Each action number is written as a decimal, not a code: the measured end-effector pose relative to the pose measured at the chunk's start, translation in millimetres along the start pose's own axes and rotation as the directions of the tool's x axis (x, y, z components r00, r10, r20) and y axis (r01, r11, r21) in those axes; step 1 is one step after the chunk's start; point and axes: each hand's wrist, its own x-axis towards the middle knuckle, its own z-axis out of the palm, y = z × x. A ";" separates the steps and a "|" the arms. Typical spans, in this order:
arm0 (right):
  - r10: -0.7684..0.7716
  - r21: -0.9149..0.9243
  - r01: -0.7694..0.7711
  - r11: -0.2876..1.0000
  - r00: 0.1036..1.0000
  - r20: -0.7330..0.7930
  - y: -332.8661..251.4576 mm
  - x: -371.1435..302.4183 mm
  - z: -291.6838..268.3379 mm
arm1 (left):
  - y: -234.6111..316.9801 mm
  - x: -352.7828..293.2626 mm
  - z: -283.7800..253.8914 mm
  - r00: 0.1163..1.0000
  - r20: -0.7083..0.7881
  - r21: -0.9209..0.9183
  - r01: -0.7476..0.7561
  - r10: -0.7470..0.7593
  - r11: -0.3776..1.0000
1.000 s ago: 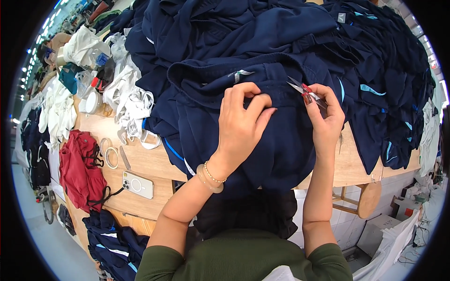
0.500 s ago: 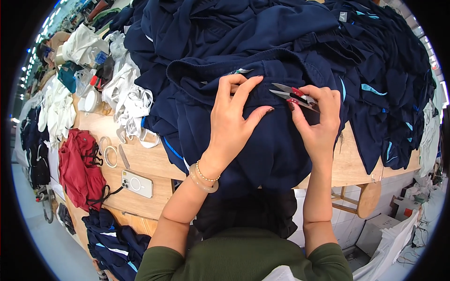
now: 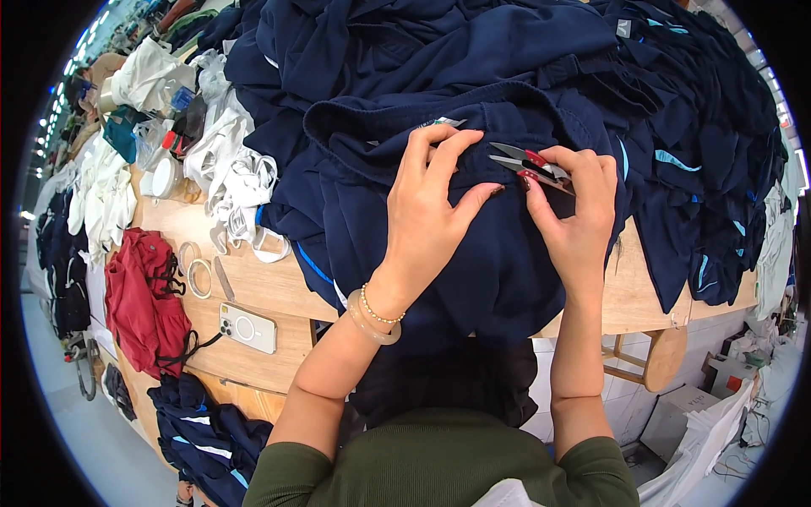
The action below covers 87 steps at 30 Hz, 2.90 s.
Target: Trimming excess threads from the waistbands of navy blue shorts using thread snips.
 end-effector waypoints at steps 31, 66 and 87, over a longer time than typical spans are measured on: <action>0.291 0.491 -0.231 0.840 0.956 -0.049 1.6 -1.6 -13.5 | -6.9 20.6 9.7 0.965 -0.207 -0.052 -0.174 0.160 0.983; 0.353 0.744 -0.306 0.594 0.930 0.100 12.4 -0.5 -27.5 | -4.5 20.7 -9.3 0.987 0.102 0.115 -0.133 0.122 0.984; 0.035 0.535 -0.360 0.764 0.852 0.523 -38.5 -44.3 -17.3 | -13.0 21.7 -19.3 0.977 0.178 0.055 -0.126 0.114 0.991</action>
